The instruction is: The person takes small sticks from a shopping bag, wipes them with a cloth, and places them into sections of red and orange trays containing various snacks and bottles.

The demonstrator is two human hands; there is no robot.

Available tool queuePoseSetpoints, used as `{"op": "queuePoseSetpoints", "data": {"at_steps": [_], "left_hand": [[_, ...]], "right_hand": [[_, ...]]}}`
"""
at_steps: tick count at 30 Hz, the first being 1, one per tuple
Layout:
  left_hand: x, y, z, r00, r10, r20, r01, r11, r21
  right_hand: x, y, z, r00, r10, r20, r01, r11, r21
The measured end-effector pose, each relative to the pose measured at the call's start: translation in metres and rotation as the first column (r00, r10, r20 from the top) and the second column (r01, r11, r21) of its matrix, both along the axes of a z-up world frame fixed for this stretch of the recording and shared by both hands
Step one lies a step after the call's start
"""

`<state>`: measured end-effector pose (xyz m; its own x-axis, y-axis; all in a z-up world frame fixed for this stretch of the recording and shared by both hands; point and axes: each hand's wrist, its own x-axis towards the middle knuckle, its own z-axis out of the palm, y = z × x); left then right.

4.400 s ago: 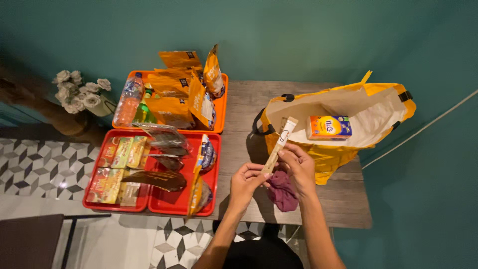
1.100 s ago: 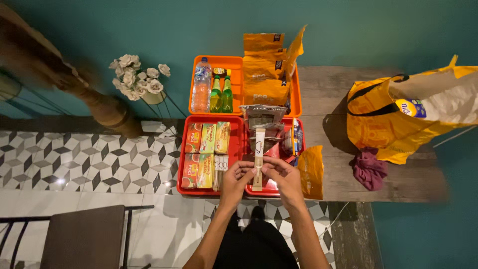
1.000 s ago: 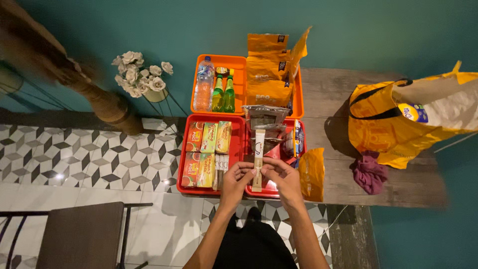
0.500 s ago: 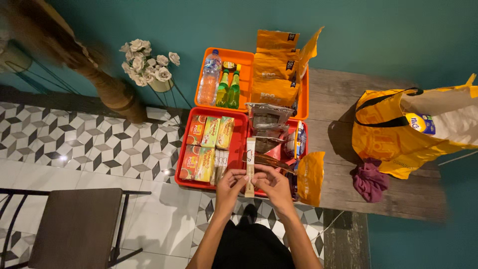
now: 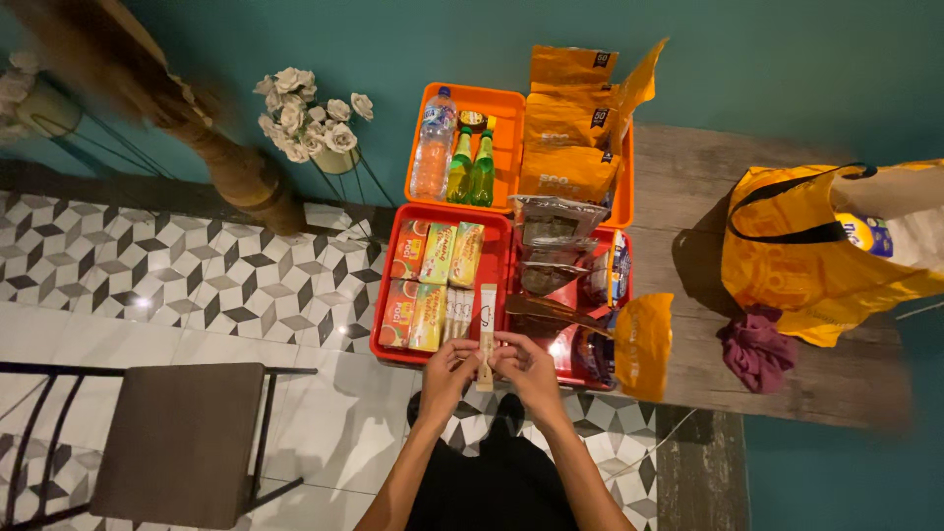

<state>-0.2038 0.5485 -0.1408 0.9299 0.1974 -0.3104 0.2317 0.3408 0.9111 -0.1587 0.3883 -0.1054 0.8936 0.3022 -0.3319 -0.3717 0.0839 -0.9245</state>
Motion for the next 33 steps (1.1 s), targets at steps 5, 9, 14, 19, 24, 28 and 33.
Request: {"op": "queuePoseSetpoints", "data": {"at_steps": [5,9,14,19,24,28,33], "left_hand": [[0.015,0.027,-0.031,0.996,-0.066,-0.068,0.077,0.980,0.184],[0.024,0.041,-0.043,0.976,-0.141,-0.169,0.205,0.865,0.458],[0.035,0.045,-0.044,0.950,-0.311,0.035,0.142,0.529,0.837],[0.040,0.049,-0.049,0.883,-0.468,-0.033,0.195,0.303,0.933],[0.045,0.055,-0.067,0.853,-0.522,-0.019,0.118,0.157,0.981],[0.048,0.062,-0.074,0.836,-0.540,-0.095,0.154,0.064,0.986],[0.049,0.062,-0.079,0.846,-0.518,-0.123,0.174,0.050,0.984]], "right_hand": [[0.003,0.024,-0.054,0.999,-0.038,0.022,0.040,0.994,-0.099],[0.009,0.035,-0.102,0.995,-0.102,0.015,0.103,0.986,-0.129],[0.031,0.042,-0.154,0.978,-0.172,0.119,0.197,0.947,-0.255],[0.031,0.050,-0.156,0.978,-0.142,0.153,0.206,0.787,-0.582],[0.038,0.059,-0.157,0.976,-0.062,0.211,0.195,0.686,-0.701],[0.041,0.066,-0.157,0.978,-0.017,0.210,0.169,0.660,-0.733],[0.042,0.074,-0.154,0.963,0.024,0.268,0.180,0.684,-0.707]]}}
